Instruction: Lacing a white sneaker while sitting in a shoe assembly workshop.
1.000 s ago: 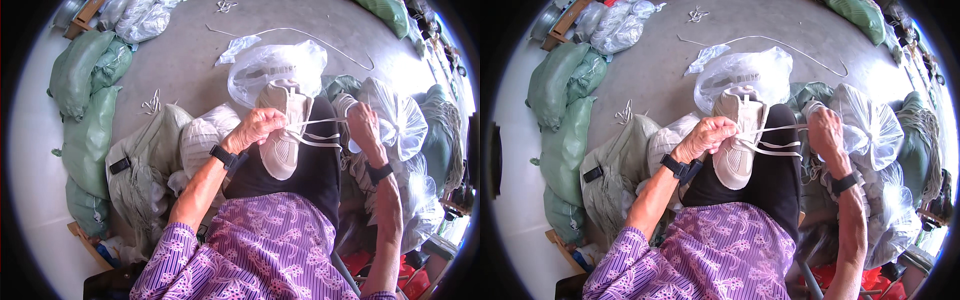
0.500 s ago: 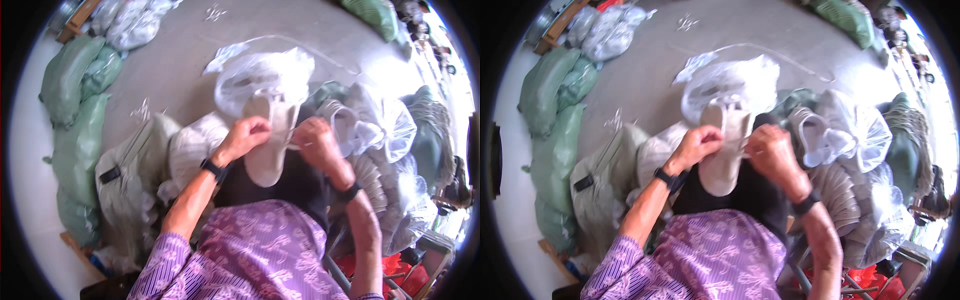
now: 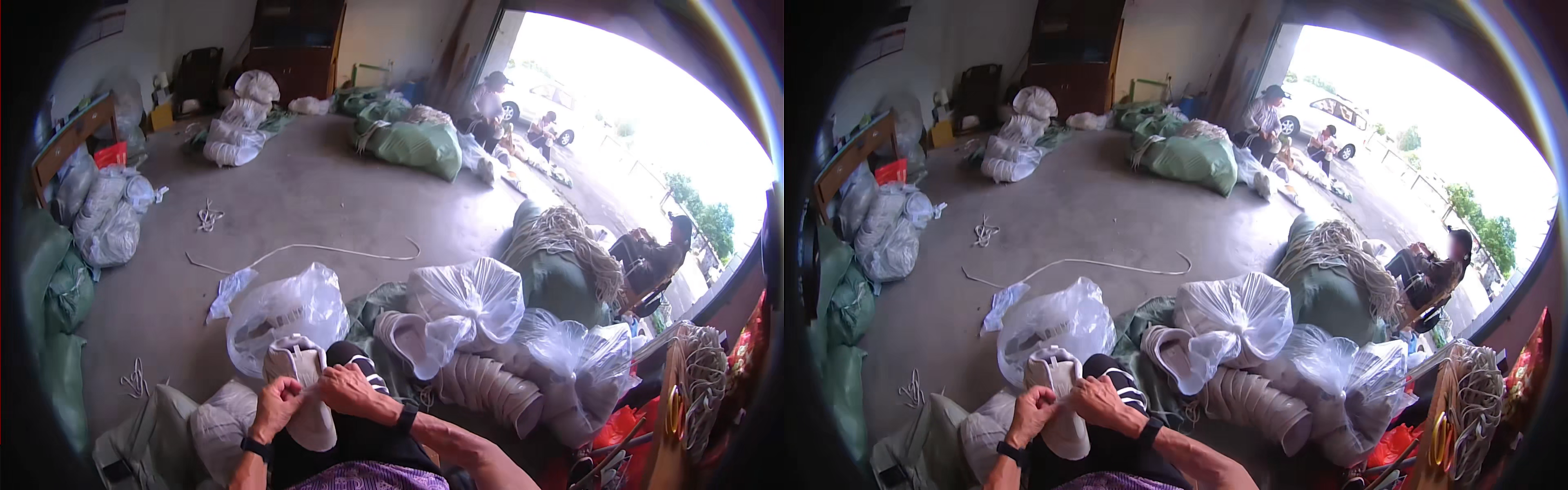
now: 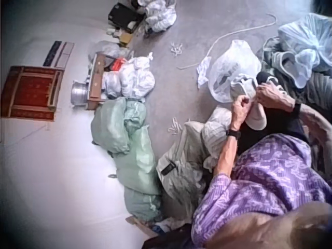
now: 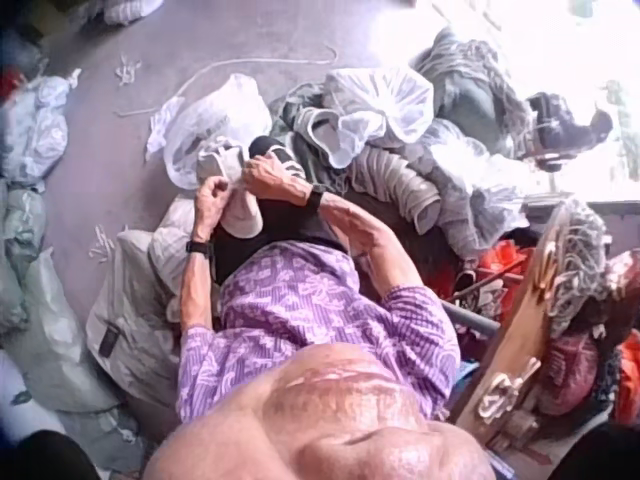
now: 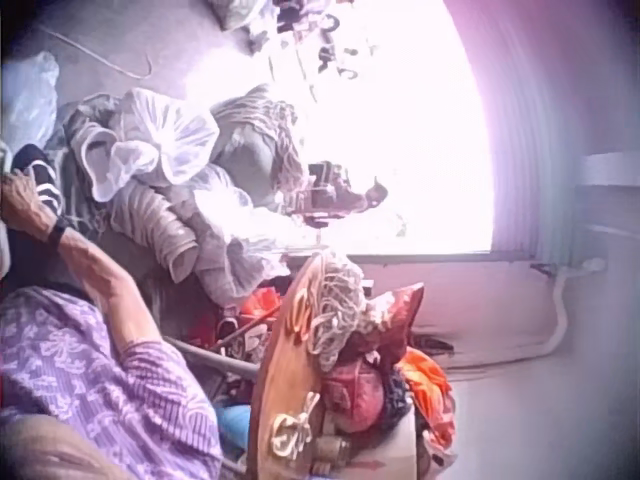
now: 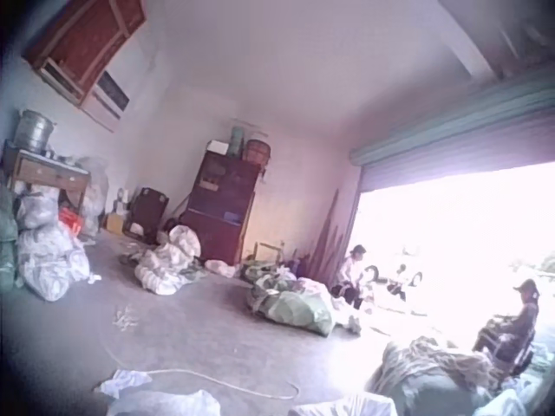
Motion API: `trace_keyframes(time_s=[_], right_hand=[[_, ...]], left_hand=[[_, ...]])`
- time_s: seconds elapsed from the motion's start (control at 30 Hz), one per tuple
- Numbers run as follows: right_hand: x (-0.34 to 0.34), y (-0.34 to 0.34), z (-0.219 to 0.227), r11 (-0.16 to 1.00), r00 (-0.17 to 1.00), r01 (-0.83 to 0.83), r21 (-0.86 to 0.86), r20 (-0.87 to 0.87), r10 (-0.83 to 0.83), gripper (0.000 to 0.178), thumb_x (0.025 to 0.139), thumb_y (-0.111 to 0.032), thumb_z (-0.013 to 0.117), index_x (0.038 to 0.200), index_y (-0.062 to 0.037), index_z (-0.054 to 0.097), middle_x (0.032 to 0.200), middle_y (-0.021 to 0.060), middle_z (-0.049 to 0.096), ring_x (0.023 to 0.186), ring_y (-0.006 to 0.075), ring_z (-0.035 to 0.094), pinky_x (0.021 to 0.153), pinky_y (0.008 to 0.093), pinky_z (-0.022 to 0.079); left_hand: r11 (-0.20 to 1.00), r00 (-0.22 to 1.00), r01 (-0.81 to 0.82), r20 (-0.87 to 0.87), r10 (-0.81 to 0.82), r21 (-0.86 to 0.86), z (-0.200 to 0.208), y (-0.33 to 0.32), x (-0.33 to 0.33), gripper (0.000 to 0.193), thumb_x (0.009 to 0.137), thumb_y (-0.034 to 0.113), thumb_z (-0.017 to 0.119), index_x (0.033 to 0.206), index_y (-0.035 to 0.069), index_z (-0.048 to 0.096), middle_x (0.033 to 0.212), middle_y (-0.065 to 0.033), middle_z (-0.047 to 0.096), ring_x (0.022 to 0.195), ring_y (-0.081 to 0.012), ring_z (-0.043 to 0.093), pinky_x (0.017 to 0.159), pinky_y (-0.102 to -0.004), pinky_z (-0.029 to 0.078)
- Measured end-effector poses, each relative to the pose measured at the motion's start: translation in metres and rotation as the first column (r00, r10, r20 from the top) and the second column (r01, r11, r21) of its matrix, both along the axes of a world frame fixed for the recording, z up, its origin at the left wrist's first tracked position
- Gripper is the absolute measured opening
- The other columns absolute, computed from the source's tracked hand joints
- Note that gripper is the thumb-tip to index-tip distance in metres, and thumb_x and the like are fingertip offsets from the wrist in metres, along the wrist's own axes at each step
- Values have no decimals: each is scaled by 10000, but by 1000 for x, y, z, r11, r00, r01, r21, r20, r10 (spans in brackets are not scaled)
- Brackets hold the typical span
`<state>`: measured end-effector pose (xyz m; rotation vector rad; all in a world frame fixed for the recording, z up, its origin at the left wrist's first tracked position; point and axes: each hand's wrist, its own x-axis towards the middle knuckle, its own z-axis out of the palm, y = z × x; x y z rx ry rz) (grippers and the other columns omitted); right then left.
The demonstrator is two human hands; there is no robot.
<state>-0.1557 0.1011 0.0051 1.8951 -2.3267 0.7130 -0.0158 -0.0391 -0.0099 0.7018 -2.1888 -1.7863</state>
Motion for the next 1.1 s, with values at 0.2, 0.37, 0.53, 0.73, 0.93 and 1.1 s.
trace_keyframes(time_s=[0.2,0.37,0.53,0.73,0.93,1.1], right_hand=[[-7,7,-16,997,993,-28,66,118,20,102,770,-217,593,790,-117,583,759,37,538,757,213,561,635,376,382],[-7,16,-8,1000,984,-13,5,175,12,107,778,-223,597,806,-121,586,781,42,547,778,217,560,642,385,381],[-10,19,-25,999,995,6,-34,97,-2,97,760,-213,599,756,-119,576,766,41,545,781,220,546,650,386,372],[-12,16,-46,1000,998,12,-9,54,-11,90,734,-182,562,795,-124,595,844,58,540,822,238,515,674,384,351],[13,19,5,983,996,95,-156,19,-93,140,772,-215,586,850,-133,669,729,63,581,740,235,556,637,381,435],[3,37,2,996,996,92,24,17,-92,211,734,-282,589,909,-224,691,850,-10,637,866,216,545,802,408,389]], left_hand=[[992,995,94,45,-91,-79,25,4,-10,174,757,135,683,878,20,634,632,32,547,588,-41,475,547,-222,423],[964,899,264,372,-232,-38,42,21,-29,260,860,177,511,1010,7,639,642,-80,624,523,-123,592,502,-279,477],[974,899,224,393,-194,-32,46,27,-34,285,873,164,446,1021,7,632,622,-115,631,475,-174,612,448,-301,484],[968,920,226,349,-175,-110,28,27,-36,280,864,162,442,1007,28,642,644,-126,645,481,-177,620,451,-295,490],[916,815,390,500,-293,-99,17,14,-54,304,843,167,424,1008,51,651,676,-111,658,488,-182,619,509,-301,502],[859,735,494,591,-331,-132,34,22,-58,262,754,100,470,926,47,659,708,-103,669,526,-183,628,520,-318,495]])
